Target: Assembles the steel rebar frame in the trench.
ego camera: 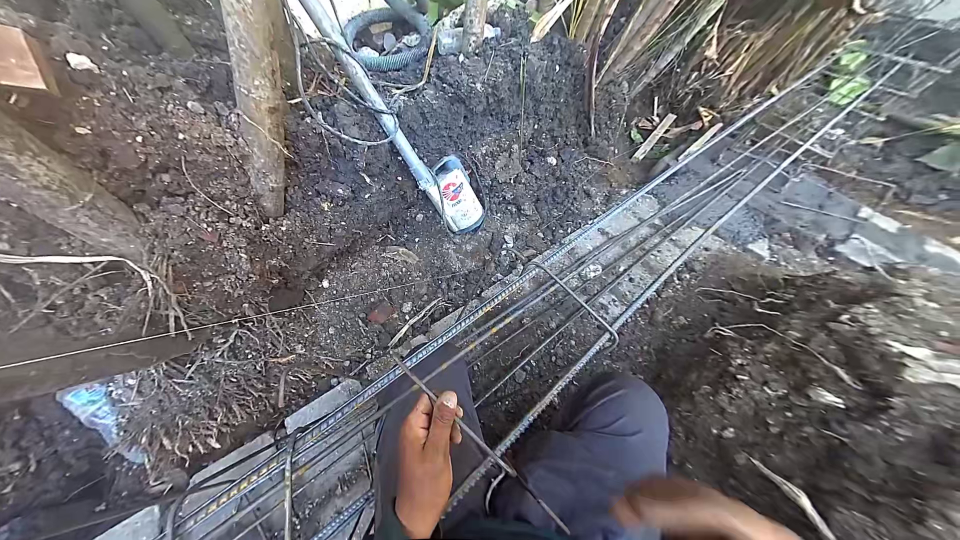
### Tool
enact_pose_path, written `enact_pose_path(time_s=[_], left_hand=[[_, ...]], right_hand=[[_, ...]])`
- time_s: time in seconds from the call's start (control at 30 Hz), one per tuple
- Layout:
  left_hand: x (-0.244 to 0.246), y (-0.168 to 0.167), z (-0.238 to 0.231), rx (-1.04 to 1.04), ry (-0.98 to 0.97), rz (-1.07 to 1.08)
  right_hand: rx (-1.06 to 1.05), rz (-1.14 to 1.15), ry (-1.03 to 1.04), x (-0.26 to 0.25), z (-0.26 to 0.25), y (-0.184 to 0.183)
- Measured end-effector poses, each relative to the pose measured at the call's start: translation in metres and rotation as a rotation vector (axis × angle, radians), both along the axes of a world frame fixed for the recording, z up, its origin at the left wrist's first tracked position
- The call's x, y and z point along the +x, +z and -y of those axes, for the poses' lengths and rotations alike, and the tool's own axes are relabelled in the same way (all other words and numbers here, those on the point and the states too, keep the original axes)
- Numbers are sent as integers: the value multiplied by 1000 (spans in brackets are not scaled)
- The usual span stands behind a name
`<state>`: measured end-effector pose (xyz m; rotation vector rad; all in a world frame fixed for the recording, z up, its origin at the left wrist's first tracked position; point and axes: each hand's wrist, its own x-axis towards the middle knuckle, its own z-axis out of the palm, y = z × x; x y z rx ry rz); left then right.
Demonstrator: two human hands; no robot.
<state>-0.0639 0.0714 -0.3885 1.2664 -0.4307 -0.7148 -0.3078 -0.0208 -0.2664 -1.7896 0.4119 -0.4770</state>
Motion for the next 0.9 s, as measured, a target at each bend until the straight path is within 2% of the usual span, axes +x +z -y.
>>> enact_pose_path(time_s=[0.07,0.13,0.17,0.23,0.33,0.47,0.67,0.77,0.9], left_hand=[[-1,1,0,13,-2,-3],[-1,2,1,18,0,-7],[-1,2,1,20,0,-6],[-1,3,4,28,-1,11],[1,1,8,49,-21,23],[-2,-2,14,141,-93,47],[1,-1,6,283,-180,124],[5,-2,2,296,-195,96],[2,-8,-4,343,-216,47]], right_hand=[[-1,-355,-38,-11,20,-50],[52,-773,83,-7,21,-87],[92,-876,146,-5,18,-103],[127,-862,198,-2,11,-131],[83,-689,66,-1,-8,-156],[-78,-602,-107,13,-36,-148],[-284,-556,-106,53,-43,-134],[-306,-600,-104,63,-36,-132],[-227,-667,-155,65,-34,-139]])
